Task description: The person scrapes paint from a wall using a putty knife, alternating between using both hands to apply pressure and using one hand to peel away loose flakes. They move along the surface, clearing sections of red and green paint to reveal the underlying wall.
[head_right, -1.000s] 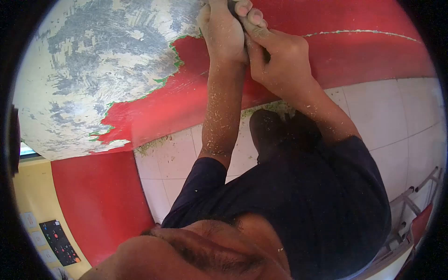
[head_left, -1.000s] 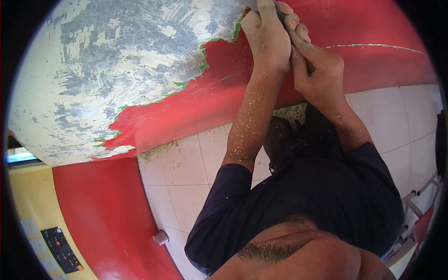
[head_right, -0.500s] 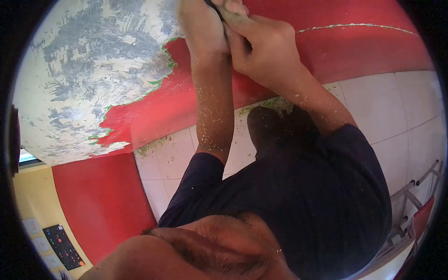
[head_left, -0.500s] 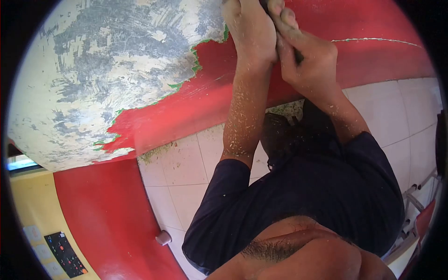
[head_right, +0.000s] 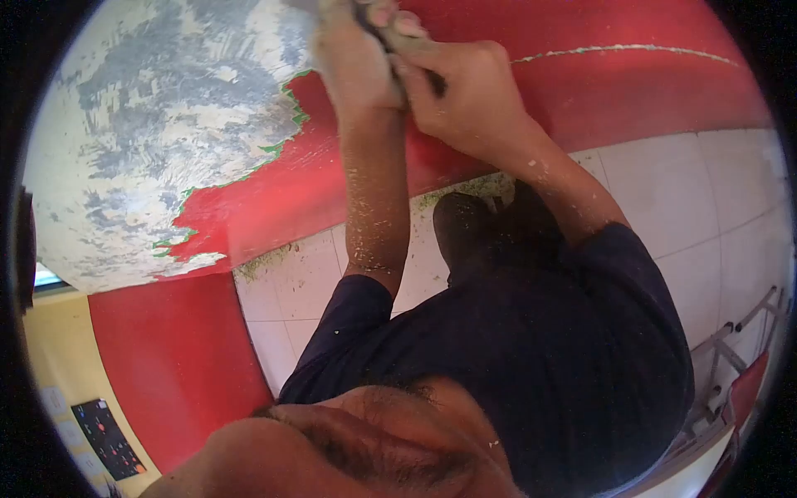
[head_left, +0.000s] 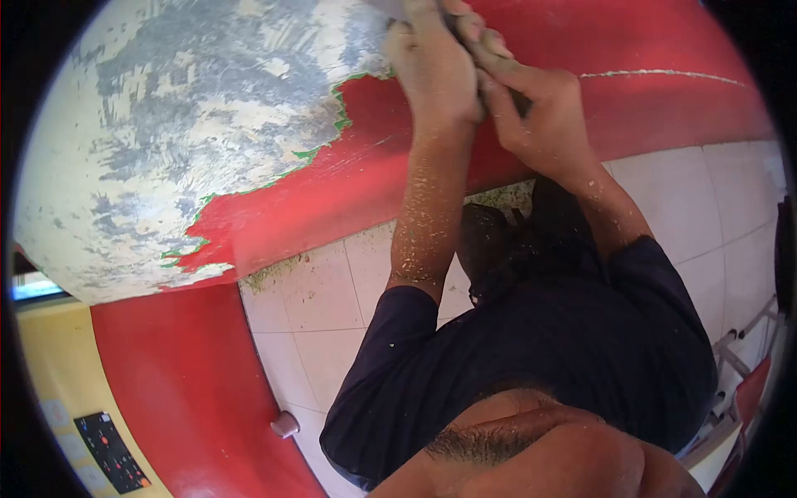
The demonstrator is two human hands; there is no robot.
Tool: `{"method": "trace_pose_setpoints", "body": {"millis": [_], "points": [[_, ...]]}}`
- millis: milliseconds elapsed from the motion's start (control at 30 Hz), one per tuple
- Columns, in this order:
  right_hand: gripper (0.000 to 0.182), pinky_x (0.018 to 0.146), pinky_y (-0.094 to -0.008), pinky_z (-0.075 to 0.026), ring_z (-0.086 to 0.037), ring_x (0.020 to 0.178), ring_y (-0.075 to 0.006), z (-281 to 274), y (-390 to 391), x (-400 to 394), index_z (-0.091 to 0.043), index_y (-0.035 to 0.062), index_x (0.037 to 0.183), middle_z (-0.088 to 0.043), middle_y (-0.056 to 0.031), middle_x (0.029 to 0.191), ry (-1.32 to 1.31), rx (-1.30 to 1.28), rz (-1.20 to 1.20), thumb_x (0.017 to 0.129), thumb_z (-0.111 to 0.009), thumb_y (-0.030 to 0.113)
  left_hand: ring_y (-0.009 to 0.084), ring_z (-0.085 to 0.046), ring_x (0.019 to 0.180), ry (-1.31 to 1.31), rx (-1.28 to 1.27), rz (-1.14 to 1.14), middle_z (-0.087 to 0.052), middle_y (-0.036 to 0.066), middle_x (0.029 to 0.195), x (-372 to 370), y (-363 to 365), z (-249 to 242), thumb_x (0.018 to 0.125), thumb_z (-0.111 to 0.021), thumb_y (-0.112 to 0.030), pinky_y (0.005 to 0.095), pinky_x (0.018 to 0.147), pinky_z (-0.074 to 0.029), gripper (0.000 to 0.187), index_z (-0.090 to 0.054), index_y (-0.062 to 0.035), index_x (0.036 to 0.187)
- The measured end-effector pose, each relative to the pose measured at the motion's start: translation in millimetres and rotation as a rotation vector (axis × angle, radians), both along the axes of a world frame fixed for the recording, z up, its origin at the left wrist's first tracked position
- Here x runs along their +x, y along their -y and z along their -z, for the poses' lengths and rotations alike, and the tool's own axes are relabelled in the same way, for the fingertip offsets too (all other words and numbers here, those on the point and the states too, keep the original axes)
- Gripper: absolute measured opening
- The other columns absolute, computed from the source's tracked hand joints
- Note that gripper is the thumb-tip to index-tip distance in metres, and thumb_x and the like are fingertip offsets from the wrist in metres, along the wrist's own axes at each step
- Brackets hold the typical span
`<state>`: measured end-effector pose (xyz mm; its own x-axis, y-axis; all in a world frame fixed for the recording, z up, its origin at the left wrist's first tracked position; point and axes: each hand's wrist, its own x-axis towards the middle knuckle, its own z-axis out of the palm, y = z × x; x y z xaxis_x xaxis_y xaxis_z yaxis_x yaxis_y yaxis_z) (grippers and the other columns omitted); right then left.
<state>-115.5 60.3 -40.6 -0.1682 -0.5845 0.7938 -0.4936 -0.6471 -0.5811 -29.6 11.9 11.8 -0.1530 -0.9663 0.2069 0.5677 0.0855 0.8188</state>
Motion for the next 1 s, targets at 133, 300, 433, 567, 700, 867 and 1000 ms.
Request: {"method": "trace_pose_setpoints", "body": {"millis": [133, 300, 433, 567, 700, 867, 1000], "points": [[0.017, 0.055, -0.0397, -0.050, -0.062, 0.064, -0.0371, -1.9, 3.7, 6.5, -0.069, 0.0052, 0.095, -0.060, -0.0205, 0.070, 0.000, -0.020, -0.034, 0.080, -0.062, 0.007, 0.0204, -0.054, 0.060, -0.138, -0.096, 0.244, -0.052, 0.008, 0.071, 18.3, 1.9, -4.7, 0.102, -0.038, -0.034, 0.0348, 0.057, -0.049, 0.035, -0.051, -0.0043, 0.091], [0.017, 0.058, -0.0416, -0.051, -0.062, 0.065, -0.0371, -4.7, 8.9, 9.3, -0.068, 0.0063, 0.095, -0.061, -0.0200, 0.071, -0.011, 0.028, -0.081, 0.080, -0.060, 0.008, 0.0188, -0.049, 0.047, 0.037, -0.056, -0.129, -0.044, 0.005, 0.059, 6.3, 6.0, -12.3, 0.102, -0.035, -0.039, 0.0333, 0.042, -0.045, 0.042, -0.044, -0.0051, 0.079], [0.017, 0.057, -0.0427, -0.050, -0.061, 0.062, -0.0373, -0.4, 7.6, 8.9, -0.067, 0.0064, 0.095, -0.060, -0.0197, 0.070, 0.007, 0.015, -0.068, 0.079, -0.060, 0.008, 0.0189, -0.048, 0.047, 0.112, -0.014, -0.163, -0.044, 0.005, 0.059, 1.9, 2.9, 11.8, 0.101, -0.034, -0.040, 0.0332, 0.042, -0.045, 0.044, -0.043, -0.0043, 0.079], [0.022, 0.057, -0.0422, -0.050, -0.061, 0.062, -0.0369, -7.5, 24.7, 13.3, -0.067, 0.0071, 0.100, -0.061, -0.0193, 0.070, -0.037, -0.119, -0.082, 0.079, -0.060, 0.008, 0.0185, -0.047, 0.051, 0.154, -0.152, -0.165, -0.043, 0.003, 0.062, 10.0, 5.2, -20.7, 0.102, -0.032, -0.038, 0.0334, 0.047, -0.044, 0.039, -0.046, -0.0057, 0.083], [0.029, 0.057, -0.0391, -0.051, -0.063, 0.064, -0.0358, 19.4, -2.5, 10.4, -0.068, 0.0087, 0.108, -0.062, -0.0194, 0.072, 0.096, 0.059, -0.065, 0.081, -0.059, 0.008, 0.0178, -0.048, 0.053, 0.265, -0.142, -0.101, -0.046, 0.005, 0.064, 3.5, -5.4, 16.6, 0.102, -0.033, -0.039, 0.0327, 0.046, -0.045, 0.043, -0.046, -0.0067, 0.077], [0.032, 0.056, -0.0381, -0.050, -0.061, 0.067, -0.0387, -7.8, 12.1, 7.9, -0.065, 0.0054, 0.112, -0.058, -0.0235, 0.073, 0.081, -0.072, -0.085, 0.080, -0.063, 0.008, 0.0215, -0.051, 0.047, 0.104, -0.092, -0.156, -0.046, 0.007, 0.057, -1.4, -0.4, -18.9, 0.101, -0.032, -0.037, 0.0337, 0.047, -0.049, 0.044, -0.047, -0.0040, 0.076], [0.032, 0.055, -0.0321, -0.049, -0.062, 0.057, -0.0251, 21.4, -8.9, -2.4, -0.064, 0.0063, 0.118, -0.064, -0.0165, 0.072, 0.129, 0.095, -0.109, 0.086, -0.059, 0.007, 0.0219, -0.059, 0.053, 0.183, -0.091, -0.043, -0.055, 0.009, 0.062, 1.7, -3.7, 30.4, 0.100, -0.038, -0.030, 0.0344, 0.052, -0.052, 0.043, -0.055, 0.0015, 0.077]]}}
